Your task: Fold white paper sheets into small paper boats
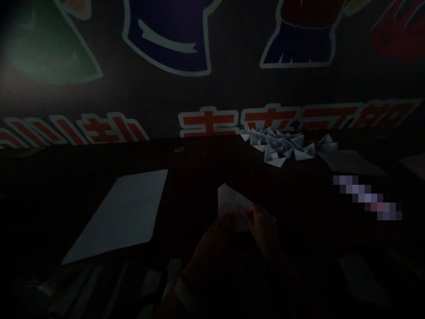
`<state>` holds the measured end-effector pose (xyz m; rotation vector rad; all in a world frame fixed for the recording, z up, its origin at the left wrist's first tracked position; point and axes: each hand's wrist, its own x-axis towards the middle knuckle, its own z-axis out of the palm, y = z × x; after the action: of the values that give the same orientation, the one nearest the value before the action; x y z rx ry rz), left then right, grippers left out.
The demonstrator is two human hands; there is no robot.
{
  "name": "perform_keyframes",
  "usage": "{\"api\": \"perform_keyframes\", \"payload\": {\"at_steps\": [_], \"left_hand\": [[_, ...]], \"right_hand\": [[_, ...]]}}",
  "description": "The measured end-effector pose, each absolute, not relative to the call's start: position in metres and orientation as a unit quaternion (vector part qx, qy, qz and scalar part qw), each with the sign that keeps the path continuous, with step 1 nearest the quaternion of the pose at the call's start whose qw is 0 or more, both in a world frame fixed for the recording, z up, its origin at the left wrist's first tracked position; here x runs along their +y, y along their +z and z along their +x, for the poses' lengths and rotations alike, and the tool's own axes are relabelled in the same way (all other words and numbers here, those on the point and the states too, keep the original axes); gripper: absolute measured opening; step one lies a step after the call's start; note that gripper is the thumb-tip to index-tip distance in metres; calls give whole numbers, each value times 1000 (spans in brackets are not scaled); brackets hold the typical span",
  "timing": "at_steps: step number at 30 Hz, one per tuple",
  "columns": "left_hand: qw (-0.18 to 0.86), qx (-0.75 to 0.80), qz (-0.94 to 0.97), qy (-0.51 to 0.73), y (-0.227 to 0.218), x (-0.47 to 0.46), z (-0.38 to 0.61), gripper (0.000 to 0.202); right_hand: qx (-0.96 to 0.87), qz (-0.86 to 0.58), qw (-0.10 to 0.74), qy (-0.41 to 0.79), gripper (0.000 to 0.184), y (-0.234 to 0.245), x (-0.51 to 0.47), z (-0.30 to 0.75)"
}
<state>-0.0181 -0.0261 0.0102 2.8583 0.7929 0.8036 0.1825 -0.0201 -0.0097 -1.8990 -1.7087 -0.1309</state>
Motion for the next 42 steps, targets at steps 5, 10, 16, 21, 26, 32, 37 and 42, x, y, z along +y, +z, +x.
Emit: {"api": "perform_keyframes", "payload": {"at_steps": [5, 10, 16, 21, 26, 32, 37, 42], "left_hand": [[9, 243, 936, 256, -1, -24, -19, 68], [-31, 272, 936, 223, -2, -25, -16, 52], [-53, 285, 930, 225, 0, -29, -16, 56], [-46, 290, 924, 245, -5, -31, -16, 53], [-49, 301, 926, 224, 3, -31, -15, 48], [-81, 300, 929, 200, 10, -34, -17, 50], [-128, 301, 932, 157, 3, -30, -12, 52], [-120, 294, 934, 166, 8, -27, -19, 50]], "right_hand": [[-643, -709, 286, -46, 44, -10, -21, 183], [-647, -705, 284, -65, 43, -11, -19, 184], [-657, -696, 265, -121, 38, -1, -29, 177], [-763, -578, 244, -155, 46, -13, -70, 156], [-786, -559, 226, -135, 52, -30, -96, 145], [-790, -562, 195, -150, 62, -26, -100, 169], [-753, -594, 170, -226, 70, -33, -108, 207], [-745, -602, 163, -237, 73, -26, -104, 224]]}}
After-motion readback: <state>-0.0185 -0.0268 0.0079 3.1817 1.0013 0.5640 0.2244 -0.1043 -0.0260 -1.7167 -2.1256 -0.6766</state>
